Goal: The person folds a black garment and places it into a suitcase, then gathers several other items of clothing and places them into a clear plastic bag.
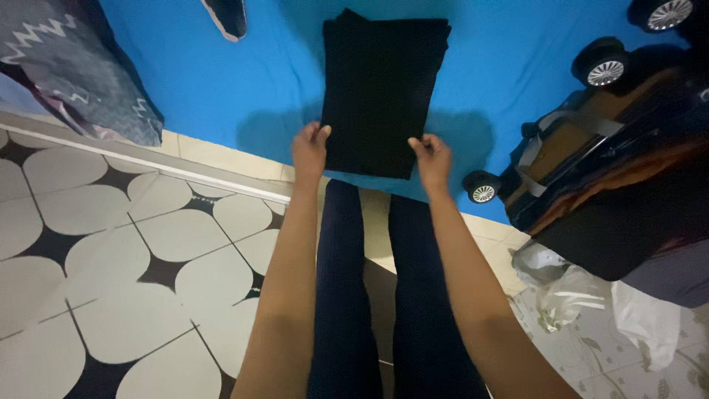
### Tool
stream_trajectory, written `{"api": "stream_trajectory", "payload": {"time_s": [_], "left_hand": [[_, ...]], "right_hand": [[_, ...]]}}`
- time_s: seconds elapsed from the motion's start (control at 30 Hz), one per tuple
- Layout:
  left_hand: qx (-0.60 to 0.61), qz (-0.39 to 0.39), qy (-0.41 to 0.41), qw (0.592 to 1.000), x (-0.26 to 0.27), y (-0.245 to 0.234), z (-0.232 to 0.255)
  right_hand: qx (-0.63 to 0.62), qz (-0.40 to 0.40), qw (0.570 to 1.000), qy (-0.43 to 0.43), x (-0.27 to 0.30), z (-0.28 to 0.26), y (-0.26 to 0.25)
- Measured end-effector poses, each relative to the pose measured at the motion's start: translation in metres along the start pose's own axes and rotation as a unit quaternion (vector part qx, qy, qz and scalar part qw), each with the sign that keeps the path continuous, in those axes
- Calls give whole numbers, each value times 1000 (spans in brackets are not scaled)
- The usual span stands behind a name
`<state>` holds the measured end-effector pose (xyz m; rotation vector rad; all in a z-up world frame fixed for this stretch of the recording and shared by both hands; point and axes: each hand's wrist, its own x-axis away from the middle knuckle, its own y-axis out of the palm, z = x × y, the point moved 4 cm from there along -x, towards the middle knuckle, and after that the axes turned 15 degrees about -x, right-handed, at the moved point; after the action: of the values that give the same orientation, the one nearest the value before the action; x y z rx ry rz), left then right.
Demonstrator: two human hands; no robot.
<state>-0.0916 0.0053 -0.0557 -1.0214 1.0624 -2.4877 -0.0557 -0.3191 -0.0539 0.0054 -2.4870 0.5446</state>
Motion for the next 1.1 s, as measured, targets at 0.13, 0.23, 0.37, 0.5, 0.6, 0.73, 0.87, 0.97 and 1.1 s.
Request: {"api": "stream_trajectory", "payload": {"time_s": [0.13, 0.23, 0.37, 0.5, 0.6, 0.73, 0.87, 0.97, 1.1], "left_hand": [[104, -107, -59, 987, -29, 2, -2], [178, -75, -18, 981, -74, -8, 32], [114, -120, -34, 986, -98, -22, 79], [61, -31, -6, 998, -91, -43, 95], [50, -6, -2, 999, -85, -43, 96], [203, -85, -93, 971, -95, -30, 82], [108, -99, -37, 988, -100, -38, 91], [32, -24, 59, 997, -103, -50, 107], [14, -18, 75, 997, -110, -49, 115]], "right_hand": [[-77, -91, 987, 109, -38, -9, -13], [-219, -40, 959, 173, -78, -36, -10], [-236, 12, 945, 228, -105, -67, 8], [-227, 86, 964, 111, -106, -62, 5], [-263, 78, 960, 60, -104, -52, 6], [-360, 91, 912, 174, -90, -47, 3], [-194, 84, 970, 122, -85, -74, 3], [-72, 58, 981, -172, -84, -95, 5], [-46, 89, 978, -182, -104, -68, 9]]}}
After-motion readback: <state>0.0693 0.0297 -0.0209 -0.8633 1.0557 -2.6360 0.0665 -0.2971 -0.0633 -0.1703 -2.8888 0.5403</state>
